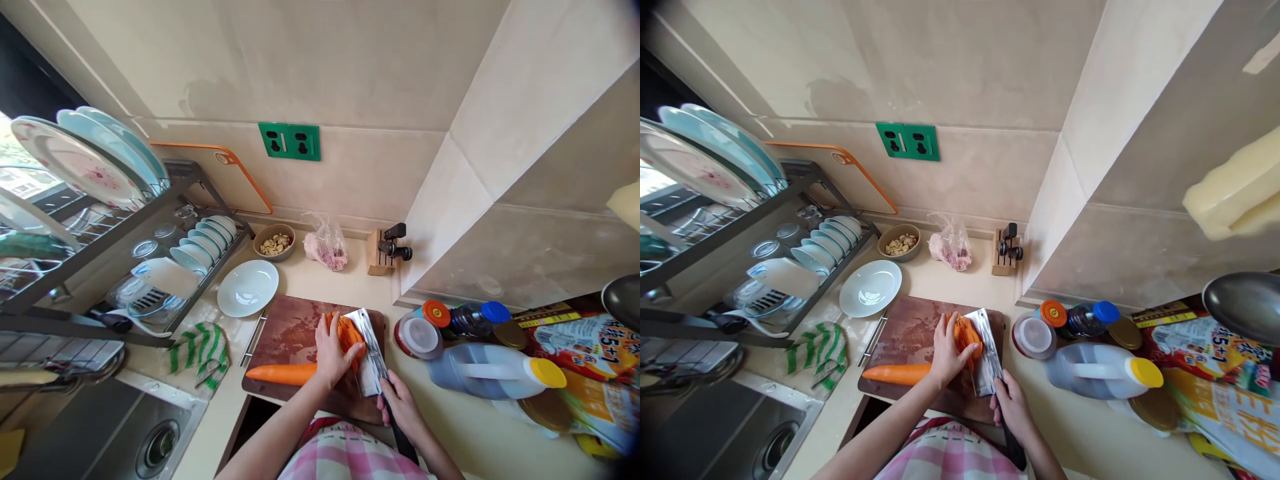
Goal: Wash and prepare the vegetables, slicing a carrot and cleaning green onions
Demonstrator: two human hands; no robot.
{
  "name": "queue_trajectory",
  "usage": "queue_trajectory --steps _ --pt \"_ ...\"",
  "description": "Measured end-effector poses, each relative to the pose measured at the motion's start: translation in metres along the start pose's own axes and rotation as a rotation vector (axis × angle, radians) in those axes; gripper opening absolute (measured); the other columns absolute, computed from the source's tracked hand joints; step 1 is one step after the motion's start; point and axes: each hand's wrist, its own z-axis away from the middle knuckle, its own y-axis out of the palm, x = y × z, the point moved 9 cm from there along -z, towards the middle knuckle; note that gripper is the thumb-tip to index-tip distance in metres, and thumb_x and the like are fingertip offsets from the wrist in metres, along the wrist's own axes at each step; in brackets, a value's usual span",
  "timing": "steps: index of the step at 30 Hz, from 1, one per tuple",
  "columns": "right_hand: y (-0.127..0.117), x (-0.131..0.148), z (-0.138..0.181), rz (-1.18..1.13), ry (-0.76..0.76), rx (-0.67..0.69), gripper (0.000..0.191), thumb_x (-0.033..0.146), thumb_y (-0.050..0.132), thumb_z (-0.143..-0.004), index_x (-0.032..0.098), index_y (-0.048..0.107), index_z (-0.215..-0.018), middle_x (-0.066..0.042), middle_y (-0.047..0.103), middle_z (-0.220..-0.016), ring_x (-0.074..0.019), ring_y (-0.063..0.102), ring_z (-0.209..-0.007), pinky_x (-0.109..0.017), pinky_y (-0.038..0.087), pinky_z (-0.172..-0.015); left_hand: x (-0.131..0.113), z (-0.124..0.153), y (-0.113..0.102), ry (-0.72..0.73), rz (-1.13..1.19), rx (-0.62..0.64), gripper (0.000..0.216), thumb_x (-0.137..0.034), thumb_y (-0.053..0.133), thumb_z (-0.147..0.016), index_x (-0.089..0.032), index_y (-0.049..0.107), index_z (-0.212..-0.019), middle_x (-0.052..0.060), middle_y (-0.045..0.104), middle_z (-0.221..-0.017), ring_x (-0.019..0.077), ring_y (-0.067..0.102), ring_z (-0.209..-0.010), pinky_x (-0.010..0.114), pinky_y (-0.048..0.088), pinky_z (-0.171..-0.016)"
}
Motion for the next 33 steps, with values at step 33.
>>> queue_trajectory --steps 33 --pt "0.234 0.136 -0.069 -0.013 -0.120 0.346 0.028 0.048 0.049 -0.074 0.023 0.039 -0.082 0.011 0.048 -0.050 -0.0046 0.036 -0.032 -0.016 0.033 -0.030 0.060 -0.084 -0.175 0.027 -0.240 -0.241 0.051 -0.043 0.060 -0.073 -0.031 0.052 -0.123 0.009 0.036 -0.138 0.0310 0.033 -0.124 0.047 0.030 -0.100"
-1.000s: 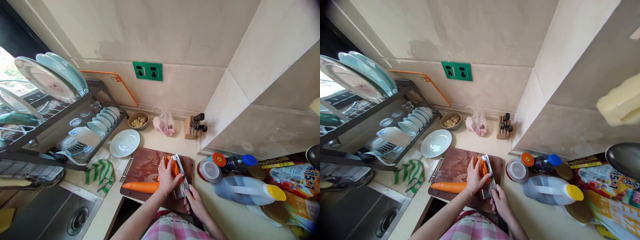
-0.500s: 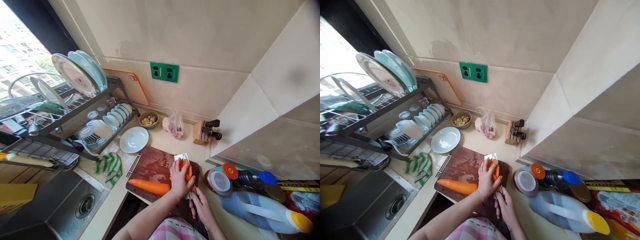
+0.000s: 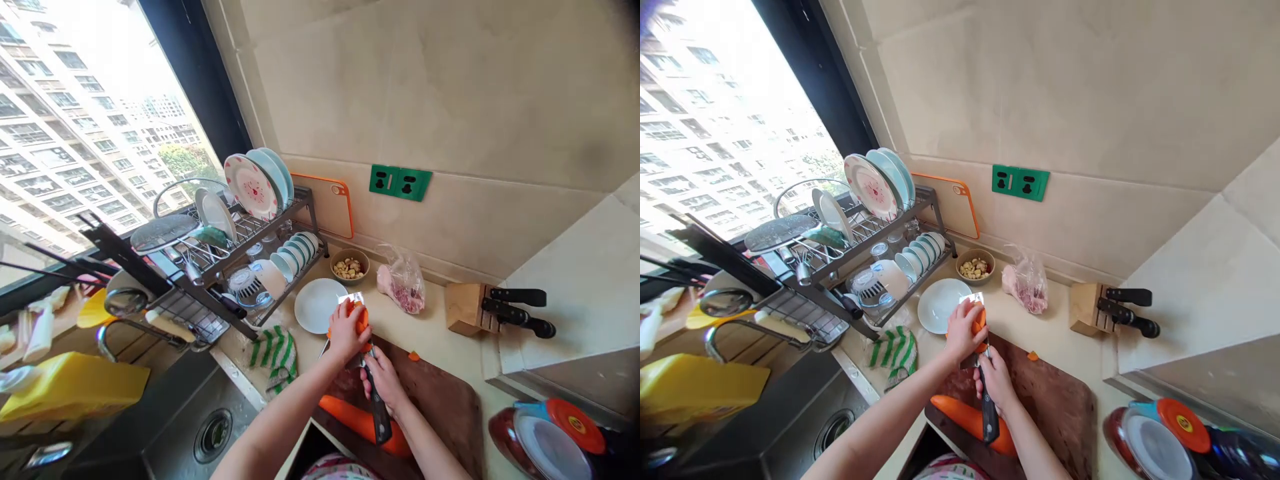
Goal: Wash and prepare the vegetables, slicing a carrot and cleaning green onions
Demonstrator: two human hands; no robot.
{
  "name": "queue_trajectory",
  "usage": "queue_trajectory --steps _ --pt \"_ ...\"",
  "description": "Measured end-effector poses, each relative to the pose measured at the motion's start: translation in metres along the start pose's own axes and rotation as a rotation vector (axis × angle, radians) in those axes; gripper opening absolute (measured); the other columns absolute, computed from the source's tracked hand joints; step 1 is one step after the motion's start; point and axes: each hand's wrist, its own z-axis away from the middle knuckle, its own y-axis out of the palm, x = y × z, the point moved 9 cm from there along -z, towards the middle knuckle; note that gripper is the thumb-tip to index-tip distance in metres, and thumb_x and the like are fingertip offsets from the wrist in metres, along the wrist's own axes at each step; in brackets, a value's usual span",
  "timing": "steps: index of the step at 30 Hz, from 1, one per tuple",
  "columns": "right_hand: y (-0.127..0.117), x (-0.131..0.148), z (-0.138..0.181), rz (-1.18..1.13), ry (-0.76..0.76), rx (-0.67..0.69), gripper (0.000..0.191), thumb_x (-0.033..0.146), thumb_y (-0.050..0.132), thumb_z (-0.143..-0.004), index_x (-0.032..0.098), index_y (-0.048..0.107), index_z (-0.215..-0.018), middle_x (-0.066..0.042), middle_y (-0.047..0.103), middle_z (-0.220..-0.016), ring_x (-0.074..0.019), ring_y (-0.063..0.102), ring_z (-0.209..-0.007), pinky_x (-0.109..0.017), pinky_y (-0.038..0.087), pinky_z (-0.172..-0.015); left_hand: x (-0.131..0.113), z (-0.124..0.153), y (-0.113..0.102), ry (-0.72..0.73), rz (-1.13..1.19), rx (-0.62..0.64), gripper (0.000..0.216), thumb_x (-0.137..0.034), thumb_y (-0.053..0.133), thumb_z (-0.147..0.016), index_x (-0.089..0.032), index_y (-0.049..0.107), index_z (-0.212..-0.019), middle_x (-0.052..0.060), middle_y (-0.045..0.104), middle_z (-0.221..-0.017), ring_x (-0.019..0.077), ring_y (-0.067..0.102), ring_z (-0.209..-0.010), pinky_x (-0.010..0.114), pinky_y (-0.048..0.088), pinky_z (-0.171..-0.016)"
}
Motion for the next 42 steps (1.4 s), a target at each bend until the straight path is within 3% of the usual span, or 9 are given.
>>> queue_trajectory --steps 5,9,12,15,20,24,33,38,42 --pt "0.058 0.011 -0.071 0.016 0.044 -0.023 0.023 0.043 0.046 -0.075 0.023 0.040 -0.084 0.010 0.048 -0.047 -0.0056 0.038 -0.032 -0.015 0.033 -0.031 0.087 -0.051 -0.005 -0.063 0.033 -0.007 0.051 -0.042 0.056 -0.076 -0.029 0.050 -0.125 0.010 0.040 -0.136 0.0290 0.038 -0.123 0.044 0.033 -0.099" --pt "0.061 0.008 -0.098 0.094 0.083 -0.102 0.022 0.043 0.045 -0.077 0.023 0.042 -0.087 0.010 0.049 -0.046 -0.0058 0.038 -0.032 -0.015 0.032 -0.031 0.138 -0.074 0.011 -0.109 0.110 -0.022 0.047 -0.042 0.051 -0.080 -0.024 0.052 -0.124 0.011 0.043 -0.134 0.0270 0.041 -0.122 0.043 0.034 -0.100" --pt "0.054 0.009 -0.104 0.156 0.075 -0.138 0.022 0.042 0.044 -0.078 0.023 0.044 -0.089 0.010 0.049 -0.046 -0.0062 0.039 -0.032 -0.015 0.033 -0.030 0.158 -0.074 0.020 -0.138 0.160 -0.008 0.049 -0.043 0.046 -0.083 -0.019 0.050 -0.126 0.014 0.045 -0.133 0.0270 0.042 -0.123 0.043 0.034 -0.101" --pt "0.050 0.009 -0.108 0.216 0.068 -0.149 0.022 0.042 0.043 -0.079 0.023 0.044 -0.090 0.010 0.049 -0.047 -0.0065 0.041 -0.032 -0.015 0.034 -0.030 0.153 -0.062 0.021 -0.061 0.132 0.003 0.058 -0.048 0.046 -0.083 -0.020 0.042 -0.134 0.015 0.036 -0.142 0.0300 0.032 -0.131 0.048 0.027 -0.105" --pt "0.055 0.010 -0.108 0.238 0.073 -0.135 0.022 0.045 0.045 -0.078 0.023 0.041 -0.082 0.010 0.050 -0.047 -0.0053 0.041 -0.031 -0.014 0.034 -0.030 0.120 -0.045 0.026 0.161 -0.015 0.097 0.059 -0.049 0.046 -0.084 -0.035 0.030 -0.139 0.005 0.022 -0.151 0.0341 0.011 -0.138 0.063 0.003 -0.106" --pt "0.054 0.010 -0.096 0.231 0.112 -0.136 0.021 0.043 0.044 -0.078 0.023 0.039 -0.081 0.011 0.050 -0.047 -0.0052 0.041 -0.032 -0.013 0.034 -0.031 0.120 -0.055 0.031 0.078 -0.088 0.123 0.046 -0.038 0.035 -0.091 -0.041 0.031 -0.136 -0.001 0.027 -0.149 0.0316 0.012 -0.139 0.066 -0.003 -0.104" --pt "0.036 0.006 -0.049 0.189 0.161 -0.092 0.025 0.047 0.046 -0.076 0.023 0.040 -0.080 0.010 0.048 -0.047 -0.0053 0.040 -0.032 -0.014 0.032 -0.030 0.121 -0.062 0.035 0.006 -0.211 0.091 0.041 -0.032 0.034 -0.091 -0.028 0.047 -0.130 0.005 0.044 -0.140 0.0276 0.026 -0.135 0.061 0.000 -0.108" --pt "-0.008 -0.004 0.006 0.088 0.183 -0.153 0.033 0.053 0.052 -0.073 0.023 0.041 -0.081 0.009 0.051 -0.051 -0.0051 0.040 -0.034 -0.015 0.032 -0.032 0.118 -0.058 0.032 0.003 -0.251 0.088 0.040 -0.026 0.039 -0.089 -0.023 0.048 -0.128 0.009 0.040 -0.142 0.0296 0.023 -0.136 0.065 -0.002 -0.106" --pt "-0.077 -0.024 0.069 -0.023 0.137 -0.322 0.041 0.058 0.057 -0.069 0.024 0.043 -0.087 0.009 0.051 -0.052 -0.0061 0.040 -0.035 -0.017 0.034 -0.033 0.068 -0.041 0.037 0.162 -0.165 0.078 0.037 -0.021 0.042 -0.087 -0.022 0.051 -0.122 0.011 0.046 -0.136 0.0273 0.030 -0.132 0.057 0.013 -0.109"
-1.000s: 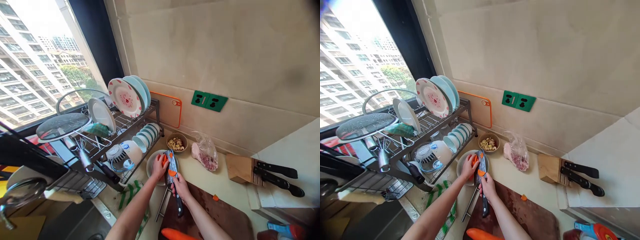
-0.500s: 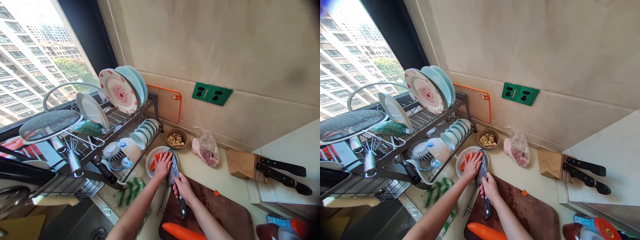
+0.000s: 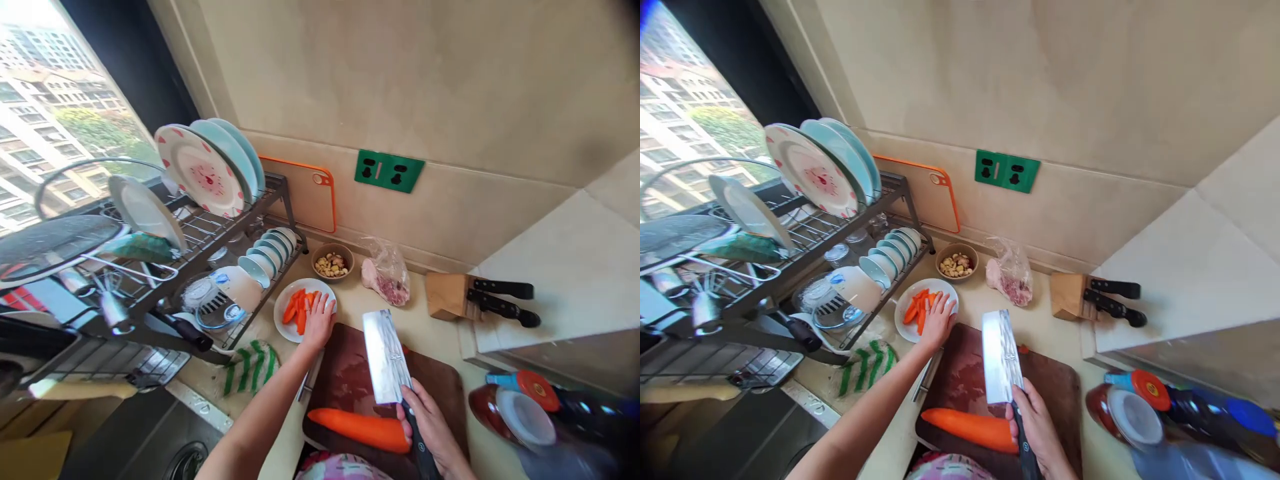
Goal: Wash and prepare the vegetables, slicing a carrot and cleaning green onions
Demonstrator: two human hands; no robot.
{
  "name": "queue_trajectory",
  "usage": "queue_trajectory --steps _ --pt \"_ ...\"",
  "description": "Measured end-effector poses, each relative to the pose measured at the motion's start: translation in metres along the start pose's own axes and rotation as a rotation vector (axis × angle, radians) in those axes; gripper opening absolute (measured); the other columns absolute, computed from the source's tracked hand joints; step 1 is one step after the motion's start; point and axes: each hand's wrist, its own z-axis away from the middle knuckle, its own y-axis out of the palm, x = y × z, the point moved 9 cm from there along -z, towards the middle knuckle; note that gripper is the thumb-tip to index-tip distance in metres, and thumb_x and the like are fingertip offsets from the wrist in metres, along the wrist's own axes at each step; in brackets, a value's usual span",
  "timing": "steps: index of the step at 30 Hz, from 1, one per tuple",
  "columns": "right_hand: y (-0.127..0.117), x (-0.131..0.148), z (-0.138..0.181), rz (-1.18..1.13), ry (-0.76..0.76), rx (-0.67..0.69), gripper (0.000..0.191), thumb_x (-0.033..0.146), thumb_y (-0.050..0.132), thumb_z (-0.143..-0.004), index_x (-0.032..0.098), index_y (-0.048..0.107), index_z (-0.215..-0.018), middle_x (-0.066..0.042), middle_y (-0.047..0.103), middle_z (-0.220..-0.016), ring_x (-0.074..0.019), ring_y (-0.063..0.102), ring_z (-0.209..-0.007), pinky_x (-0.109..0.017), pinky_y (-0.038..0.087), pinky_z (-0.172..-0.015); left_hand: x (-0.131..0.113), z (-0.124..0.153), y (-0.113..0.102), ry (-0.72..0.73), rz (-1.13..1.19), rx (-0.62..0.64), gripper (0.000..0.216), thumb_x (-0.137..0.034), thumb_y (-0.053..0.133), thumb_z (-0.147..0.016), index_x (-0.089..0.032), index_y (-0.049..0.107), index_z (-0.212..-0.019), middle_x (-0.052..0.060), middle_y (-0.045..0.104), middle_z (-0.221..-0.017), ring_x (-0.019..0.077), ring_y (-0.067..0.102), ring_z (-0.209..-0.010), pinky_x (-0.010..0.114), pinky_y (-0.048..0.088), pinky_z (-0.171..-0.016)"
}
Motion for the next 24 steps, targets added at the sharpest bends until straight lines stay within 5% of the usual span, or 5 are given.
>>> queue_trajectory --steps 6,12,15,19,24 --pt "-0.105 -0.061 0.039 -0.119 0.031 -0.288 0.044 0.059 0.060 -0.063 0.023 0.044 -0.081 0.008 0.051 -0.052 -0.0067 0.042 -0.034 -0.019 0.034 -0.033 -0.124 0.022 0.050 0.160 0.296 0.276 0.029 -0.021 0.043 -0.086 -0.021 0.055 -0.113 0.007 0.059 -0.107 0.0178 0.055 -0.101 0.030 0.043 -0.091" --pt "-0.111 -0.075 0.036 -0.092 0.033 -0.219 0.042 0.059 0.058 -0.063 0.022 0.047 -0.081 0.007 0.052 -0.051 -0.0073 0.042 -0.033 -0.019 0.034 -0.033 -0.177 0.022 0.087 0.055 0.247 0.409 0.028 -0.033 0.048 -0.084 -0.019 0.062 -0.105 0.009 0.058 -0.100 0.0219 0.057 -0.095 0.031 0.046 -0.081" --pt "-0.112 -0.082 0.030 -0.119 0.026 -0.171 0.044 0.061 0.059 -0.063 0.022 0.047 -0.081 0.007 0.053 -0.052 -0.0070 0.041 -0.034 -0.019 0.034 -0.033 -0.186 0.018 0.088 0.018 0.240 0.405 0.022 -0.034 0.052 -0.082 -0.019 0.068 -0.085 0.008 0.059 -0.092 0.0205 0.059 -0.090 0.029 0.046 -0.076" --pt "-0.130 -0.104 0.025 -0.134 0.062 -0.152 0.044 0.061 0.059 -0.065 0.023 0.047 -0.084 0.006 0.054 -0.053 -0.0083 0.043 -0.036 -0.021 0.035 -0.035 -0.178 0.018 0.073 -0.042 0.269 0.331 0.015 -0.033 0.057 -0.080 -0.024 0.068 -0.084 0.001 0.063 -0.091 0.0130 0.060 -0.083 0.022 0.046 -0.072" --pt "-0.137 -0.108 0.029 -0.089 0.082 -0.115 0.042 0.060 0.060 -0.066 0.023 0.047 -0.078 0.005 0.054 -0.054 -0.0090 0.044 -0.037 -0.022 0.036 -0.037 -0.087 0.015 0.012 -0.210 0.222 0.190 0.017 -0.028 0.051 -0.084 -0.022 0.066 -0.089 0.001 0.067 -0.090 0.0126 0.060 -0.085 0.022 0.045 -0.077"
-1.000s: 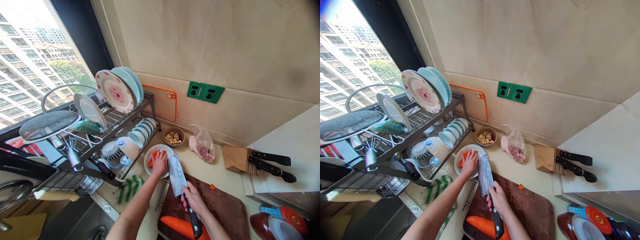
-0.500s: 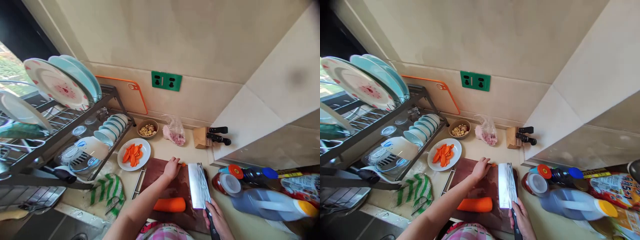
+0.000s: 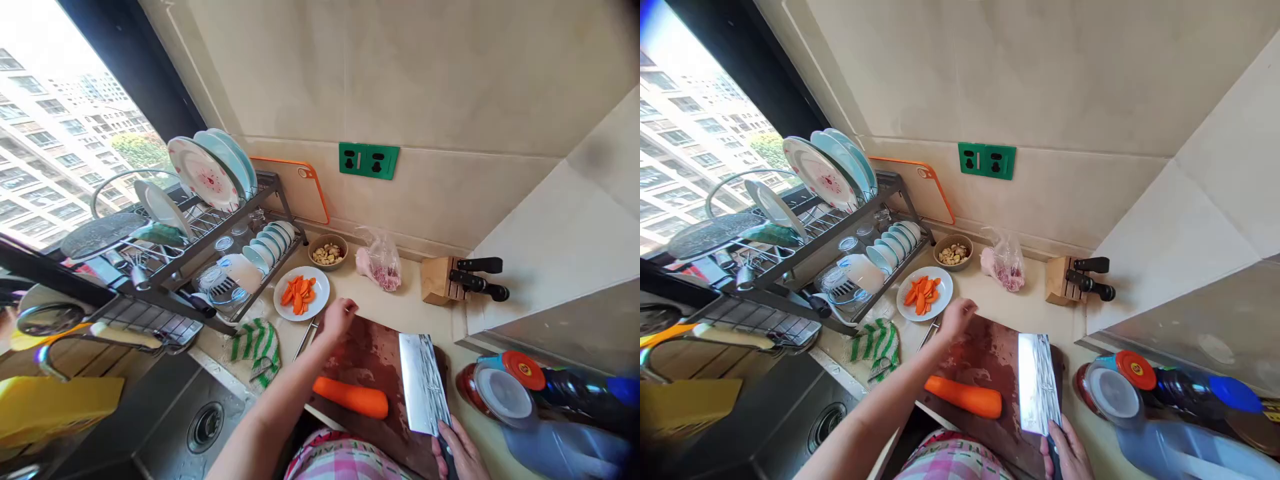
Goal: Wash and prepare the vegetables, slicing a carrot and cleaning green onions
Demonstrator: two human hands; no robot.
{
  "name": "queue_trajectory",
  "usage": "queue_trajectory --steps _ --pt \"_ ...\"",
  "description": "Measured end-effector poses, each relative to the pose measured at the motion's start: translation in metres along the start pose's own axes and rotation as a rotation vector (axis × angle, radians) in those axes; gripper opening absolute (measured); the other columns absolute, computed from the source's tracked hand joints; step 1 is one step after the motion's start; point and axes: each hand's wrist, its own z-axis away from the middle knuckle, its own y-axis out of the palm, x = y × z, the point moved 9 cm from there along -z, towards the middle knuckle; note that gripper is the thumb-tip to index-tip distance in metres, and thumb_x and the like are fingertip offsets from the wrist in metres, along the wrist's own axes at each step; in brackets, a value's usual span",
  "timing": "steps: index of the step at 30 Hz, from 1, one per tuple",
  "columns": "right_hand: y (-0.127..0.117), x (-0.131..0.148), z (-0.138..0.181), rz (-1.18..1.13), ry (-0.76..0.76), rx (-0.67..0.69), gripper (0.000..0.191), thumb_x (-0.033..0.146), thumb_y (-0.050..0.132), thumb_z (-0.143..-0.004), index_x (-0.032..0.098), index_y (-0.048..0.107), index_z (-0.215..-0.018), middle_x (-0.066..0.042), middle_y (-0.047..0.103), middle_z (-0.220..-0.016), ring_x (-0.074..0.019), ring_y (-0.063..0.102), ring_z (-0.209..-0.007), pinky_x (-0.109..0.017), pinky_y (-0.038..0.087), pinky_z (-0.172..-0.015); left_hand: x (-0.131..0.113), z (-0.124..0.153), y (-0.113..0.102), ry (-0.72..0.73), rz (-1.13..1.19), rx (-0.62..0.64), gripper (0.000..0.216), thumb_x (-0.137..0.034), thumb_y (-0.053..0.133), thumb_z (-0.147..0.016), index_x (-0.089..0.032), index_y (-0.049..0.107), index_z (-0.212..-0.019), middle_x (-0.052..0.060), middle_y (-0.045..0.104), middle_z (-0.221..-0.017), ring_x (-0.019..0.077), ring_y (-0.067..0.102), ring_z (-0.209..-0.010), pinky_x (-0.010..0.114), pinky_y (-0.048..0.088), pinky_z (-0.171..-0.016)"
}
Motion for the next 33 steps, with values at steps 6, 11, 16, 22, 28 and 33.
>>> queue_trajectory --steps 6,11,16,22,28,33 --pt "0.013 0.011 0.013 -0.019 -0.018 -0.028 0.037 0.056 0.059 -0.070 0.023 0.045 -0.081 0.007 0.054 -0.056 -0.0074 0.043 -0.039 -0.020 0.035 -0.038 0.120 -0.022 -0.101 -0.213 -0.118 -0.132 0.033 -0.027 0.049 -0.084 -0.012 0.057 -0.112 0.013 0.063 -0.107 0.0250 0.059 -0.094 0.038 0.044 -0.083" --pt "0.015 0.012 0.020 -0.013 -0.050 -0.025 0.035 0.054 0.057 -0.072 0.022 0.045 -0.081 0.007 0.054 -0.056 -0.0073 0.044 -0.039 -0.020 0.035 -0.037 0.107 0.020 -0.080 -0.060 -0.150 -0.090 0.031 -0.030 0.051 -0.084 -0.019 0.059 -0.111 0.010 0.059 -0.114 0.0226 0.054 -0.104 0.032 0.042 -0.090" --pt "0.013 0.013 0.028 0.011 -0.038 -0.056 0.034 0.053 0.056 -0.070 0.022 0.043 -0.076 0.007 0.054 -0.055 -0.0069 0.043 -0.037 -0.019 0.033 -0.036 0.020 0.127 0.011 0.448 -0.077 0.277 0.033 -0.039 0.055 -0.082 -0.027 0.058 -0.112 0.005 0.060 -0.112 0.0218 0.052 -0.105 0.035 0.040 -0.091" --pt "0.018 0.013 0.029 0.087 -0.065 -0.029 0.036 0.055 0.055 -0.070 0.021 0.042 -0.073 0.008 0.052 -0.055 -0.0059 0.041 -0.036 -0.019 0.034 -0.035 -0.005 0.169 0.057 0.536 -0.179 0.386 0.054 -0.037 0.064 -0.076 -0.030 0.046 -0.126 0.006 0.054 -0.125 0.0250 0.047 -0.110 0.041 0.035 -0.093" --pt "0.006 0.026 0.026 0.430 -0.178 -0.033 0.037 0.054 0.045 -0.075 0.020 0.050 -0.087 0.007 0.050 -0.053 -0.0091 0.043 -0.036 -0.021 0.034 -0.036 0.007 0.145 0.050 0.473 -0.253 0.264 0.045 -0.034 0.061 -0.079 -0.027 0.049 -0.123 0.007 0.056 -0.117 0.0254 0.048 -0.107 0.042 0.036 -0.091" --pt "0.007 0.057 0.041 1.021 -0.412 -0.111 0.042 0.043 0.036 -0.084 0.017 0.057 -0.109 -0.005 0.068 -0.071 -0.0174 0.060 -0.058 -0.026 0.040 -0.053 -0.016 0.142 0.048 0.484 -0.103 0.148 0.032 -0.035 0.055 -0.083 -0.025 0.057 -0.113 0.006 0.059 -0.111 0.0232 0.049 -0.102 0.039 0.037 -0.087"
